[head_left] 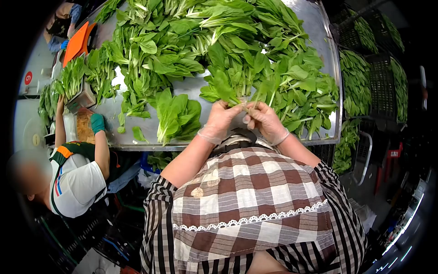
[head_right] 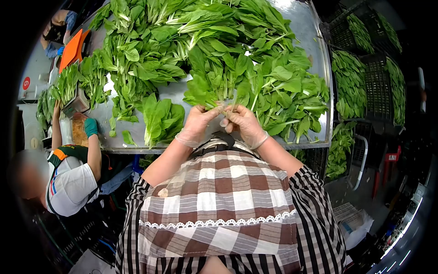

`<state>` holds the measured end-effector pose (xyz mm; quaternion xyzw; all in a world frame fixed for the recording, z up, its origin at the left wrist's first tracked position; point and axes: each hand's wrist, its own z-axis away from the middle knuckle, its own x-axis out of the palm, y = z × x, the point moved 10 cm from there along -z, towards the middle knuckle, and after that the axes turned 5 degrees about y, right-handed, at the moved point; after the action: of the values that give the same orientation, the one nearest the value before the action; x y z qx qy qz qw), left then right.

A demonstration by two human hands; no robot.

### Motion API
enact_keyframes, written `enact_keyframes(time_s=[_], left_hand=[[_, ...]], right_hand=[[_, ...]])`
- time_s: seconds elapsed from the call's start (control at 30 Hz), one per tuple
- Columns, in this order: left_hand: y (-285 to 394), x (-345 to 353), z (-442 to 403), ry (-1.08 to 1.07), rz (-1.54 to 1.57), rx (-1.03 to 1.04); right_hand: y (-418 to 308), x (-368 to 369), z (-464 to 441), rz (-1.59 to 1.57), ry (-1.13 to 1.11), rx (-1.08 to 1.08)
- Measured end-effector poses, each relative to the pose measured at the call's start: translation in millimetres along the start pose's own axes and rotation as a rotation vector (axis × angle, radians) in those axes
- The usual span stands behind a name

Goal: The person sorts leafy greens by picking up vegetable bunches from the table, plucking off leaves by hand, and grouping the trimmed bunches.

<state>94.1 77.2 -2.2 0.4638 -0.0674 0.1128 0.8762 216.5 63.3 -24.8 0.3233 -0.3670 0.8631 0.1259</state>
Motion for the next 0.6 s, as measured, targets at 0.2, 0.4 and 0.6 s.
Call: enact_keyframes(time_s=[0.2, 0.4, 0.6], left_hand=[[2, -54, 0, 0.316, 0.131, 0.036], [-17, -104, 8, 0.488, 0.238, -0.009], [-22, -105, 14, 0.457, 0.222, 0.020]], right_hand=[[-24, -44, 6, -0.294, 0.247, -0.184], [-8, -41, -5, 0.534, 0.234, -0.110], [-35, 16, -44, 1.546, 0.309, -0.504]])
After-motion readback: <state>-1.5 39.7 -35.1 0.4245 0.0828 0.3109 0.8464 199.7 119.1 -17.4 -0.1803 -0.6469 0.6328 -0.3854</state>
